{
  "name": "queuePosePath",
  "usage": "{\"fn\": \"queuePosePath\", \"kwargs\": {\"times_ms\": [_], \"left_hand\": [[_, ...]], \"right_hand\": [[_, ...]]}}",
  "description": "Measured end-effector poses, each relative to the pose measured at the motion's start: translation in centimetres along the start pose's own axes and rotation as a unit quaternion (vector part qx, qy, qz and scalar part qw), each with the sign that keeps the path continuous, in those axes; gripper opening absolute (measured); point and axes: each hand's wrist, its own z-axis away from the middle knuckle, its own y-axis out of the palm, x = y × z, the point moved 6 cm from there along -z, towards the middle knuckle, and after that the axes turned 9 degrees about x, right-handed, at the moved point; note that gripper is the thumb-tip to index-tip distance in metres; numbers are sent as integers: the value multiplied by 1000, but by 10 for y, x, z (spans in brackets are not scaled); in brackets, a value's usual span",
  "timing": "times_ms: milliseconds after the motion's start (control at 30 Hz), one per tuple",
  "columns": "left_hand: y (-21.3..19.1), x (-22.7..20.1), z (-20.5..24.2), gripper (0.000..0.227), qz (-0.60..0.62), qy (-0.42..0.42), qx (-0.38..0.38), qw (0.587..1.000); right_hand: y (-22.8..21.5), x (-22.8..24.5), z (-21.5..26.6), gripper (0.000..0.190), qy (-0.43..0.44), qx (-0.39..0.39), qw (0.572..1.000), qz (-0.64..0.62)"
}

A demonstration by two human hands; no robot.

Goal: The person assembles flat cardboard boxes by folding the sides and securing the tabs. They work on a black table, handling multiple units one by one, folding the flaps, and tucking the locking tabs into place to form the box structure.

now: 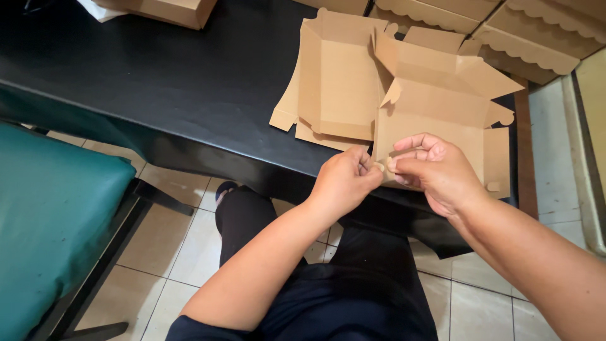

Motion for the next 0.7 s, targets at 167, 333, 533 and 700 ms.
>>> {"fn": "queuePosePath", "kwargs": {"times_ms": [167,333,533,700], "left_hand": [[1,4,-1,24,-8,-4,-8,1000],[1,9,-3,21,42,-18,17,999],[2,11,-3,21,84,-47,34,995],[4,18,-9,25,71,-44,26,996]], "right_hand": [[2,-3,-2,30,-19,-4,1000,-20],[6,-1,-1,30,-20,0,1000,-12],[6,3,1,29,-14,-7,1000,0],[4,1,0,27,-31,6,999,6]]}}
